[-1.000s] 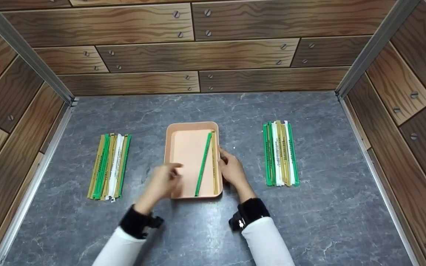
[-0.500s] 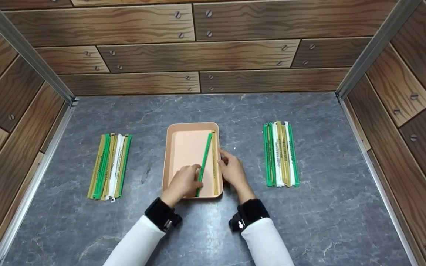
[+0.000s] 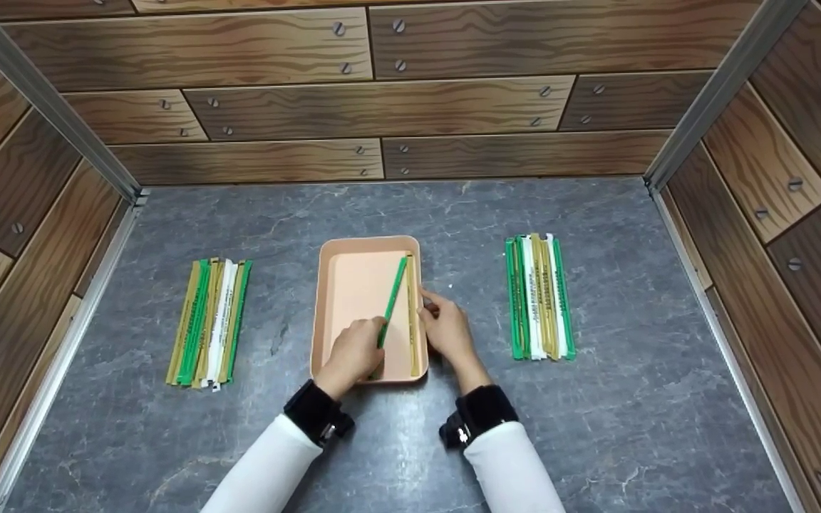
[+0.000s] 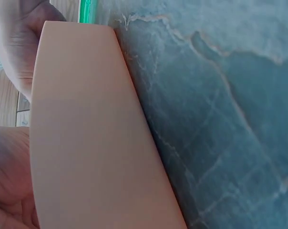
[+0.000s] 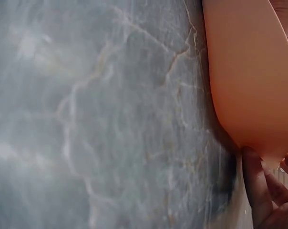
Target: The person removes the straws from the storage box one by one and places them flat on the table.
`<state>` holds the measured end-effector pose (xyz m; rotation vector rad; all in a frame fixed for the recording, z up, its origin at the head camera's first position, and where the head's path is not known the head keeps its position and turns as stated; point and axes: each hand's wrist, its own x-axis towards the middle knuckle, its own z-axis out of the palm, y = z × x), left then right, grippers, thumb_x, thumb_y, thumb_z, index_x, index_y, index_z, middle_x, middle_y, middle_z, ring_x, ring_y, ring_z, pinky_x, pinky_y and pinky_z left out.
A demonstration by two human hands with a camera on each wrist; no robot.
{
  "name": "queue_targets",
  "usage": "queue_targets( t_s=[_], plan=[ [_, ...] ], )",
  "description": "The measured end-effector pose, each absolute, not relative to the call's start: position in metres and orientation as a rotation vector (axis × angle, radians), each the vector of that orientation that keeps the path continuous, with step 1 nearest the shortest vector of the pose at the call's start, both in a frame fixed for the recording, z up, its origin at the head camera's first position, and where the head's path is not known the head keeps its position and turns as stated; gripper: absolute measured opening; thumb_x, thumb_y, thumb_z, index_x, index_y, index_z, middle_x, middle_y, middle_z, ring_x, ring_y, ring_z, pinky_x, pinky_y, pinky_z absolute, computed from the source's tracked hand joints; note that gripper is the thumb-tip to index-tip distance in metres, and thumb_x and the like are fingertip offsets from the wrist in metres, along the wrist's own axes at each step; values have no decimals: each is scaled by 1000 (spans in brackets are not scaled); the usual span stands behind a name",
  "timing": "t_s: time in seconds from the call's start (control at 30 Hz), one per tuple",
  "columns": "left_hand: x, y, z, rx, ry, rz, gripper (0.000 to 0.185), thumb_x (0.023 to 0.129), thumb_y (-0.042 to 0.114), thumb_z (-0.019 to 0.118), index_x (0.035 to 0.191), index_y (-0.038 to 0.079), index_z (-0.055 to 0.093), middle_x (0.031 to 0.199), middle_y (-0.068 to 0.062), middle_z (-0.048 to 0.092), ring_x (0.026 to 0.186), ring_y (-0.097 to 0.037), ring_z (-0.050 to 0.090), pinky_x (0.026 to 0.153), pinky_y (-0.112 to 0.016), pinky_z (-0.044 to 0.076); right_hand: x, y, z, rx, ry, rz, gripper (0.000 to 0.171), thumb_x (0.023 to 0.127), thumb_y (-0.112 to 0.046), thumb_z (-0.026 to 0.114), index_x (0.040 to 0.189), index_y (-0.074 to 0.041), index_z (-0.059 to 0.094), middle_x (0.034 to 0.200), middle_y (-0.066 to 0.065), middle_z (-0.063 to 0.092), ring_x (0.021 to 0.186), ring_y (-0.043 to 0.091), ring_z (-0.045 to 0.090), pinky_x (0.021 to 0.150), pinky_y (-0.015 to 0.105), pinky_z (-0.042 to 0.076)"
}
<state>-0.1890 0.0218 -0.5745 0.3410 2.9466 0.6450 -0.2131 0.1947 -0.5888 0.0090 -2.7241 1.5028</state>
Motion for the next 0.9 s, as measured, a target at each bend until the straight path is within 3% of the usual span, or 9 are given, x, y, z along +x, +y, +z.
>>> queue_targets(
  t_s=[0.17, 0.33, 0.47, 0.53, 0.67, 0.77, 0.9],
  plan=[
    [-188, 16, -570, 327, 2944, 670, 21, 77, -8, 64, 95, 3, 66, 80, -14, 64, 70, -32, 65, 54, -41, 53, -209, 196, -587, 1, -2727, 1462, 39, 94, -7, 64, 133, -4, 60, 103, 20, 70, 96, 32, 67, 81, 42, 55],
    [-187, 3, -556, 282, 2903, 794, 27, 78, -11, 61, 102, 1, 67, 82, -14, 65, 69, -30, 64, 55, -39, 54, -206, 199, -584, 9, -2787, 1539, 41, 99, -11, 58, 140, -7, 54, 111, 21, 68, 91, 29, 68, 64, 36, 57],
    [-185, -15, -543, 203, 2891, 901, 42, 78, -13, 63, 118, 3, 66, 94, -17, 68, 77, -29, 66, 59, -35, 56, -204, 203, -581, 98, -2825, 1637, 48, 98, -4, 55, 145, -3, 46, 115, 24, 64, 99, 33, 67, 72, 36, 57],
    [-184, -27, -536, 157, 2878, 975, 50, 78, -15, 61, 124, 3, 64, 99, -19, 69, 76, -28, 66, 57, -32, 55, -203, 206, -579, 141, -2837, 1698, 52, 97, -1, 55, 147, -2, 42, 117, 25, 62, 105, 35, 64, 75, 38, 57],
    [-182, -60, -529, 104, 2901, 1094, 49, 79, -13, 60, 127, -1, 62, 88, -18, 69, 65, -26, 64, 51, -32, 52, -200, 209, -579, 117, -2824, 1896, 57, 97, 1, 53, 151, -5, 36, 124, 27, 56, 107, 38, 62, 60, 42, 58],
    [-180, -89, -529, 63, 2943, 1150, 46, 80, -12, 59, 126, -6, 61, 83, -17, 69, 64, -24, 63, 56, -35, 54, -198, 210, -579, 87, -2800, 2027, 59, 97, 1, 52, 152, -6, 33, 129, 29, 52, 108, 39, 61, 58, 42, 58],
    [-178, -129, -532, -99, 2934, 1219, 51, 79, -14, 53, 130, -8, 57, 93, -20, 68, 70, -26, 62, 62, -39, 55, -195, 208, -580, 43, -2768, 2106, 59, 98, 0, 52, 153, -8, 32, 129, 30, 51, 106, 39, 61, 57, 44, 58]
  ],
)
